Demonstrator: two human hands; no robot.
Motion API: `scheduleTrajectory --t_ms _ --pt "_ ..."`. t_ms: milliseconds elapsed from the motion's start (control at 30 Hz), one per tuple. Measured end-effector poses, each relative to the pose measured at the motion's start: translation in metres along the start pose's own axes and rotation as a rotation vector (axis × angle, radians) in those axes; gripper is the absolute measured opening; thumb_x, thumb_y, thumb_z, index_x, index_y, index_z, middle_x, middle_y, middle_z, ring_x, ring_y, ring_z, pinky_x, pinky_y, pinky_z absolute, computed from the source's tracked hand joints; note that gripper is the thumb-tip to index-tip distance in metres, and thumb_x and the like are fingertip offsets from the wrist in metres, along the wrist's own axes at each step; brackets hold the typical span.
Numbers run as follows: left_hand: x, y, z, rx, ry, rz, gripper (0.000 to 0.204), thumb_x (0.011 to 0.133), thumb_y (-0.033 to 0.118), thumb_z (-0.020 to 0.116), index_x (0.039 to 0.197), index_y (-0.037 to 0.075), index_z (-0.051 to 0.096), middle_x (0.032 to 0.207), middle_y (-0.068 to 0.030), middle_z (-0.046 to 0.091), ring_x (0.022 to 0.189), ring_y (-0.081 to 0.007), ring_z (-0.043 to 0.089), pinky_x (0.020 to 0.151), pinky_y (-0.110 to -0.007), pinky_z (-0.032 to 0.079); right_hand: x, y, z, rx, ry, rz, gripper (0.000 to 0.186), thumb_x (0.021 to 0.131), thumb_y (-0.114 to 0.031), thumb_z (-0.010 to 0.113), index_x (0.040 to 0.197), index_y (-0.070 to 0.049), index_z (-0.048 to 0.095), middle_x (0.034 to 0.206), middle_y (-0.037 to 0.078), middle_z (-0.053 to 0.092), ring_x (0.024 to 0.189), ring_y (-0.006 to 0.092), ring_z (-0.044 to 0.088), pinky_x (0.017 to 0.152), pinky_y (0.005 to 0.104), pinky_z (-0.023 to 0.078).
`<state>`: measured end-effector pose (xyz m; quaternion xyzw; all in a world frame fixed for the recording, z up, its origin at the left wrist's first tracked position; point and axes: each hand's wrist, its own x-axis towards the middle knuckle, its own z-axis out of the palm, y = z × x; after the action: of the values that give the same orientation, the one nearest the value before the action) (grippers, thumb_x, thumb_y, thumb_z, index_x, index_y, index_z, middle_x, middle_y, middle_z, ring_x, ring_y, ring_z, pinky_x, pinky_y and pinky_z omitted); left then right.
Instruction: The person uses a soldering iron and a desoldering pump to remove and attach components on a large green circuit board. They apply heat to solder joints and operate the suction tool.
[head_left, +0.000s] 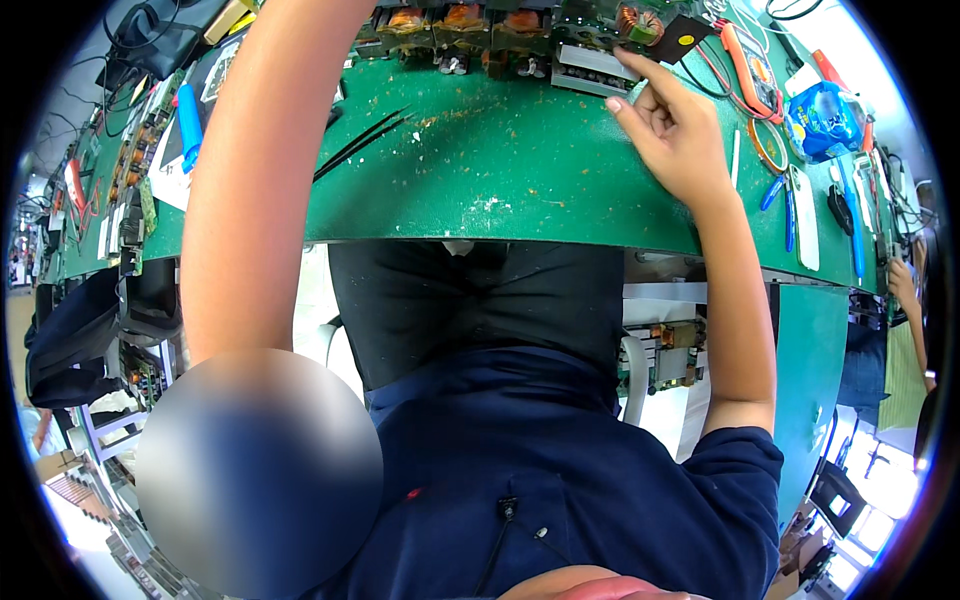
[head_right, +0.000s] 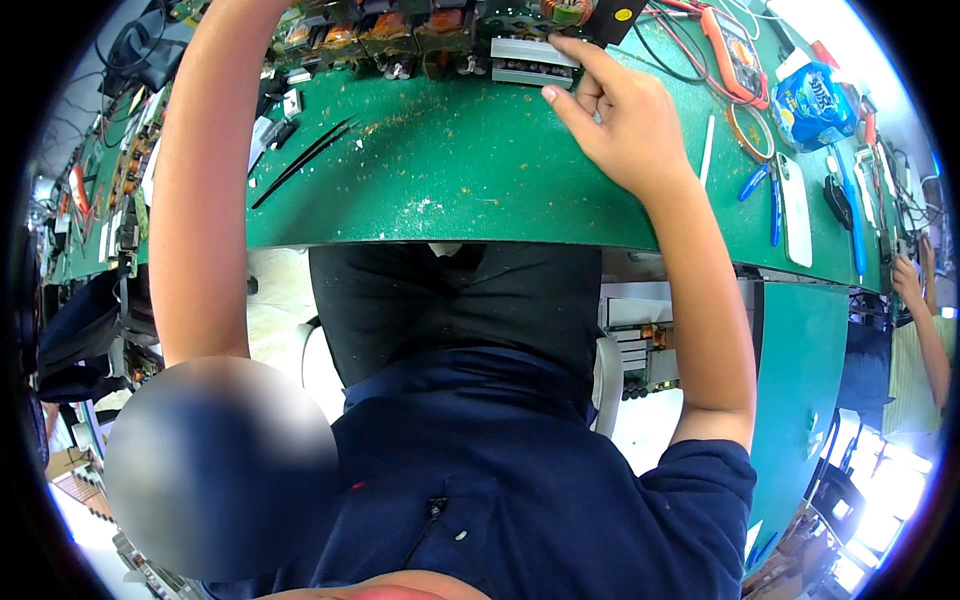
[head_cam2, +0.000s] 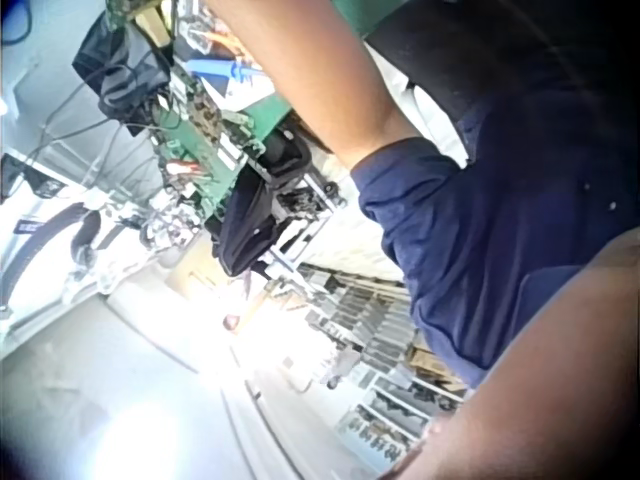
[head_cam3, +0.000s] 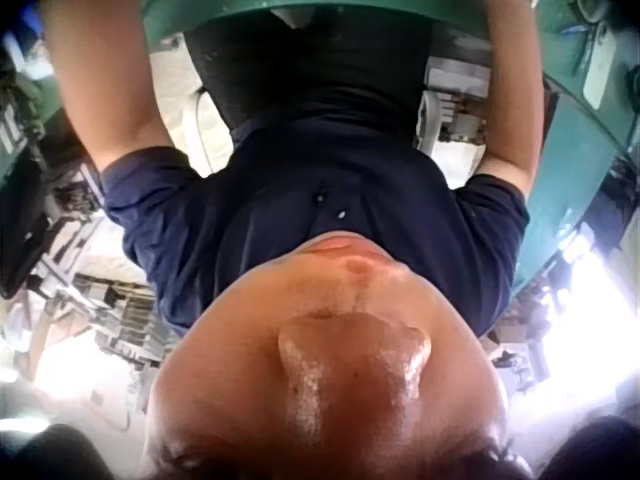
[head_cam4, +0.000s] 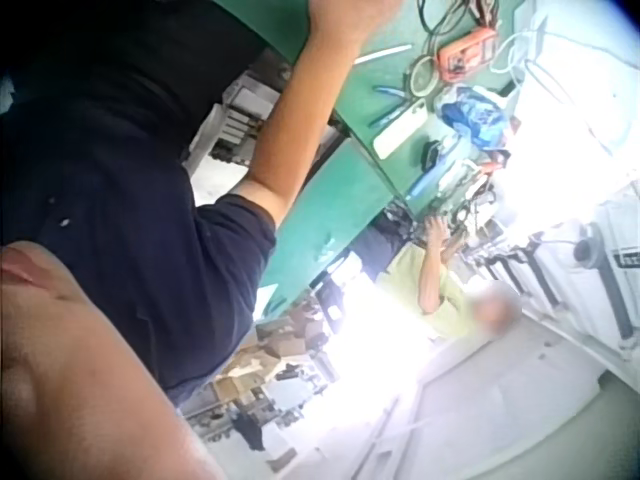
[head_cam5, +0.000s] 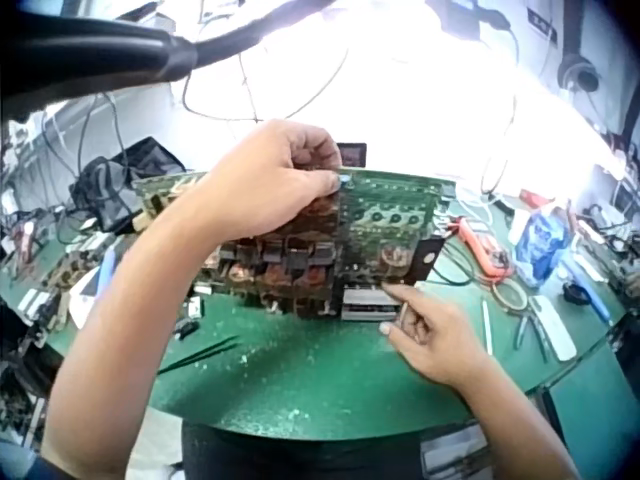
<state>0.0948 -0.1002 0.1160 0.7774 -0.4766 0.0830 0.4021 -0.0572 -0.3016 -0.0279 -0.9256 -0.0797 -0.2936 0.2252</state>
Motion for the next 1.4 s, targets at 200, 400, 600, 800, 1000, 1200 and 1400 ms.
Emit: scheduleTrajectory --t_ms 200,400,600,800,1000,1200,1400 --pt "0.004 -0.004 -0.001 0.006 -0.015 0.0 0.011 0.085 0.007 0.064 0.087 -0.003 0.066 0.071 -0.0065 0.067 0.065 -0.0126 0.06 0.063 -0.029 0.049 0.003 0.003 -0.003 -0.024 -0.022 -0.06 0.043 0.085 -0.025 0.081 0.123 -0.006 0.073 0.052 0.004 0.034 0.046 0.019 0.037 0.051 0.0319 0.036" --pt "-0.002 -0.015 -0.002 -0.145 -0.026 0.126 0.009 0.085 0.006 0.064 0.088 -0.003 0.066 0.072 -0.0065 0.068 0.066 -0.0121 0.06 0.064 -0.029 0.049 0.004 0.005 -0.001 -0.056 0.013 -0.099 0.04 0.084 -0.026 0.081 0.12 -0.007 0.075 0.052 0.004 0.033 0.045 0.0206 0.037 0.051 0.0342 0.036" --pt "0.0 -0.007 -0.001 -0.087 -0.014 0.016 0.009 0.085 0.006 0.065 0.088 -0.003 0.065 0.072 -0.0068 0.068 0.066 -0.0126 0.06 0.064 -0.029 0.049 0.004 0.006 0.002 -0.087 0.025 -0.093 0.04 0.083 -0.024 0.081 0.12 -0.008 0.075 0.051 0.005 0.037 0.045 0.0208 0.041 0.049 0.034 0.037" --pt "-0.003 -0.007 -0.003 -0.107 -0.009 0.104 0.01 0.085 0.007 0.064 0.089 -0.003 0.065 0.072 -0.0083 0.068 0.066 -0.0143 0.062 0.065 -0.031 0.049 -0.001 0.009 0.0 -0.076 0.133 -0.178 0.036 0.083 -0.017 0.081 0.117 -0.008 0.075 0.053 0.004 0.046 0.045 0.0191 0.045 0.047 0.0304 0.038" --pt "-0.006 0.008 -0.004 -0.023 0.022 -0.02 0.01 0.085 0.007 0.064 0.088 -0.002 0.065 0.07 -0.0094 0.067 0.066 -0.0162 0.062 0.065 -0.033 0.049 0.006 -0.002 -0.02 -0.053 0.192 -0.049 0.021 0.084 -0.013 0.079 0.104 -0.006 0.076 0.058 0.003 0.055 0.049 0.0111 0.049 0.049 0.0273 0.04" --pt "-0.008 0.016 -0.001 0.002 0.013 -0.055 0.008 0.086 0.007 0.063 0.088 -0.001 0.062 0.07 -0.0087 0.066 0.065 -0.0153 0.06 0.064 -0.032 0.047 0.007 0.003 -0.027 -0.058 0.165 0.067 0.016 0.084 -0.015 0.079 0.097 -0.006 0.074 0.068 0.004 0.065 0.054 0.0129 0.057 0.053 0.0277 0.046" --pt "-0.014 0.009 -0.004 -0.006 0.037 0.055 0.007 0.089 0.006 0.061 0.091 -0.001 0.06 0.071 -0.0055 0.064 0.065 -0.0116 0.056 0.062 -0.029 0.045 0.017 -0.004 -0.011 -0.268 0.147 -0.21 0.018 0.081 -0.02 0.081 0.091 -0.009 0.07 0.075 0.003 0.068 0.06 0.0233 0.064 0.055 0.0336 0.05"
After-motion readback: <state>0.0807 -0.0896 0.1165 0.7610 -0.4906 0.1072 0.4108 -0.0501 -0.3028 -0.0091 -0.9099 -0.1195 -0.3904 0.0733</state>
